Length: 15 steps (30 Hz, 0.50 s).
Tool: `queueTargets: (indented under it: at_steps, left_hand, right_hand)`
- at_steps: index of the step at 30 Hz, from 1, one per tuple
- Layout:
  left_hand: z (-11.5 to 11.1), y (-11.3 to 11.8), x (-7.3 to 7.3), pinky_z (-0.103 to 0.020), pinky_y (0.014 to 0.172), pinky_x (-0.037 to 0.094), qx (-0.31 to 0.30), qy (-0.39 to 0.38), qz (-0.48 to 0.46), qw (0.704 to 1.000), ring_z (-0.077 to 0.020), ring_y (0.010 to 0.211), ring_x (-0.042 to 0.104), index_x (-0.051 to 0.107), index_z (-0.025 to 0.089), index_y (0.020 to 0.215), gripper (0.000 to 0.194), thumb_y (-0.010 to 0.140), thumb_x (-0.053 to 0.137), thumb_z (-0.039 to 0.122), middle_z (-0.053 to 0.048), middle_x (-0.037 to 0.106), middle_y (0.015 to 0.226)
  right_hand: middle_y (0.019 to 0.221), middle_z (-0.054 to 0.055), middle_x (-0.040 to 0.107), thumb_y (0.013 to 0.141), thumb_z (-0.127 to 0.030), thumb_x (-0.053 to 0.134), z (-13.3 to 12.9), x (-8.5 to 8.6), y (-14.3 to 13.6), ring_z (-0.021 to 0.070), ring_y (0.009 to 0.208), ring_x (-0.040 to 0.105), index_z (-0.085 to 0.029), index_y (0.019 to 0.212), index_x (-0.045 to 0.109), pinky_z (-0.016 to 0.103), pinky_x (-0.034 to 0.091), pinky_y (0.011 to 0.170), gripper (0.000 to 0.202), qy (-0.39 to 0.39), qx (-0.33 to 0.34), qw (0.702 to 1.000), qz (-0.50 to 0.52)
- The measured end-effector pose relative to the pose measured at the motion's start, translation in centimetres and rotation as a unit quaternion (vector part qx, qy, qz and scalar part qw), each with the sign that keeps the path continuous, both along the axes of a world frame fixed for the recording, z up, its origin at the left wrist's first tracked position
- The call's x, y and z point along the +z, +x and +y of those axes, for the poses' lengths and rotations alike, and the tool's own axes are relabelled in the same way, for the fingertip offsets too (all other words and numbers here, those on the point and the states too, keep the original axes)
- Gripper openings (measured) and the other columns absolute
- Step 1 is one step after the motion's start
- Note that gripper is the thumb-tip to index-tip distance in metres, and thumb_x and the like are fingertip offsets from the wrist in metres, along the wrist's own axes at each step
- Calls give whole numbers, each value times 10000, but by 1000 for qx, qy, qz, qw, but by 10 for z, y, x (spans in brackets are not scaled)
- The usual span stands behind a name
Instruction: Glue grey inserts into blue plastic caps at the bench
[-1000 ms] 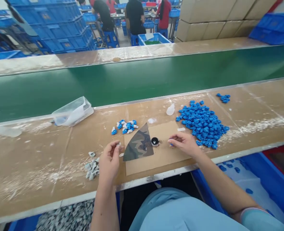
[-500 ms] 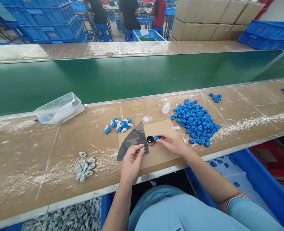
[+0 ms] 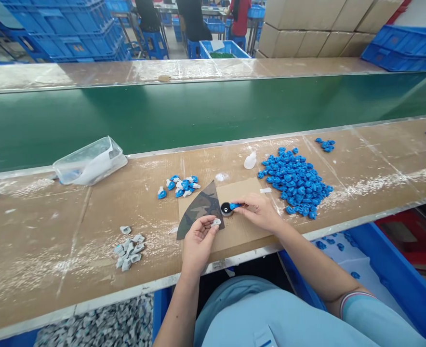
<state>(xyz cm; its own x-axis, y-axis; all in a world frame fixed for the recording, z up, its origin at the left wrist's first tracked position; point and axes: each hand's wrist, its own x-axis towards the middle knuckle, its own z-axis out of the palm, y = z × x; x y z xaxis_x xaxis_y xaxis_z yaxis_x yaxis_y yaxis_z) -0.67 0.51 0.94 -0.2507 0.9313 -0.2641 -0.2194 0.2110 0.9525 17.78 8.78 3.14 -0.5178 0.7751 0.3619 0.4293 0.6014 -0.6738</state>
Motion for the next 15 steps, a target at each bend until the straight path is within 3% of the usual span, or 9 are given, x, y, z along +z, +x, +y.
queueTargets:
  at_steps: [8,15]
  left_hand:
    - [-2,2,3,-302,821,531,5,12,-10,1000,-151,826,667,685,167,887,274,656,757,296,-52,722,859]
    - [-2,6,4,-305,827,547,-24,59,3,998,-158,844,676,667,172,907,268,670,745,271,-55,718,873]
  right_hand:
    - [893,54,747,836,-243,624,-11,3,-2,139,726,674,-184,953,719,261,552,698,161,-105,-20,991,83]
    - [882,40,742,838,-265,643,-25,8,-15,133,781,667,-213,945,728,252,547,738,146,-118,51,986,107]
